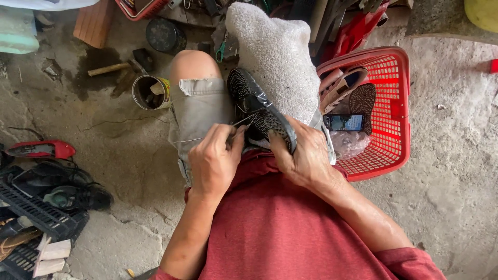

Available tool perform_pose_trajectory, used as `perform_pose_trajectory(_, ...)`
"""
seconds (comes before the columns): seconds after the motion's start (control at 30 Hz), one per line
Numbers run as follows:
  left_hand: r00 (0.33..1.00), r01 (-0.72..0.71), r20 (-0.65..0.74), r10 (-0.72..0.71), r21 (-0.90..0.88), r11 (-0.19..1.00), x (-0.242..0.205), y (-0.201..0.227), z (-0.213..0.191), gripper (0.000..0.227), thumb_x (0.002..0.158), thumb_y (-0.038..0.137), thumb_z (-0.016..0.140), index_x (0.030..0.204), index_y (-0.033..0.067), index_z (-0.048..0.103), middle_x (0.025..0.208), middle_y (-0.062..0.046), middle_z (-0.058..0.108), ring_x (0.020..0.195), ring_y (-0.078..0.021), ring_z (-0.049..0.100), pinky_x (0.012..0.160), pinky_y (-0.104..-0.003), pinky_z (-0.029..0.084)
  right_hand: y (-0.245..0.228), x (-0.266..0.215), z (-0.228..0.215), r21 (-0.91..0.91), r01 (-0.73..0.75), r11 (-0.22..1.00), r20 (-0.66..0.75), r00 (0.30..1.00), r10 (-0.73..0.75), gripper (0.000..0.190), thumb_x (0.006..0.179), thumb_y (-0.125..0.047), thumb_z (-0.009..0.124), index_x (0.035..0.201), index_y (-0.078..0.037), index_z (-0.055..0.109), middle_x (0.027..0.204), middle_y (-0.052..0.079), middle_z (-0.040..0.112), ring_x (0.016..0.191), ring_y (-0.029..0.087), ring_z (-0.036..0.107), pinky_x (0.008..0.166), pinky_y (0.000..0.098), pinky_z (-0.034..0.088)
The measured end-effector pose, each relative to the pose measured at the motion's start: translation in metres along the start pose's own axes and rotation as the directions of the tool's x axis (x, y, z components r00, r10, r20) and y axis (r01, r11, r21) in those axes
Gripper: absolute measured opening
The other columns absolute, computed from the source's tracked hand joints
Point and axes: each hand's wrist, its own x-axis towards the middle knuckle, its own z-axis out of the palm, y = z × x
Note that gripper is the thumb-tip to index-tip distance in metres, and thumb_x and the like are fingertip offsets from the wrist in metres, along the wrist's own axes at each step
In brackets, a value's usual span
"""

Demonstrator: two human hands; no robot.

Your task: The person sits on the floor and sews a black woven sandal using a needle and thread. They repeatedly push the needle through the sole and pull the thread to secure the sandal's structure.

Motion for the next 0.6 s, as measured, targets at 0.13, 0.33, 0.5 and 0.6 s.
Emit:
perform_pose_trajectory(0.13,0.999,-0.032,0.010,0.032,-0.005,0.999,0.004,-0.002,0.016,0.013,0.092,0.015,0.078,0.098,0.0155,0.066,0.085,0.000,0.066,0.075,-0.0248,0.072,0.061,-0.036,0.058,0.021,-0.005,-0.002,-0.015,-0.083,0.996,0.012,0.996,0.083,0.034,0.096,-0.036,0.055,0.095,-0.005,0.069,0.068,0.016,0.063,0.069,0.038,0.071,0.066,0.0468,0.056)
perform_pose_trajectory(0.33,0.988,-0.153,-0.025,0.154,0.023,0.988,0.010,-0.008,0.037,0.020,0.094,0.006,0.074,0.112,0.0103,0.068,0.108,-0.006,0.070,0.096,-0.0292,0.074,0.076,-0.042,0.062,0.016,-0.004,-0.014,0.035,-0.243,0.969,0.021,0.970,0.242,0.035,0.092,-0.038,0.057,0.080,-0.006,0.065,0.063,0.015,0.060,0.065,0.032,0.064,0.069,0.0458,0.053)
perform_pose_trajectory(0.5,0.982,-0.173,-0.063,0.177,0.068,0.983,0.014,-0.010,0.045,0.014,0.090,0.010,0.074,0.099,0.0181,0.067,0.095,0.003,0.067,0.080,-0.0200,0.073,0.067,-0.031,0.060,0.025,-0.004,-0.015,0.142,-0.310,0.940,0.046,0.951,0.307,0.036,0.093,-0.036,0.054,0.091,-0.006,0.073,0.077,0.018,0.070,0.078,0.034,0.071,0.080,0.0506,0.055)
perform_pose_trajectory(0.6,0.997,-0.081,0.005,0.082,-0.125,0.989,0.017,-0.007,0.030,0.017,0.084,0.004,0.074,0.093,0.0138,0.063,0.094,-0.001,0.065,0.074,-0.0246,0.071,0.061,-0.036,0.059,0.031,-0.005,-0.011,0.152,-0.276,0.949,0.018,0.961,0.276,0.037,0.095,-0.031,0.053,0.102,-0.001,0.075,0.085,0.023,0.072,0.090,0.040,0.073,0.084,0.0527,0.055)
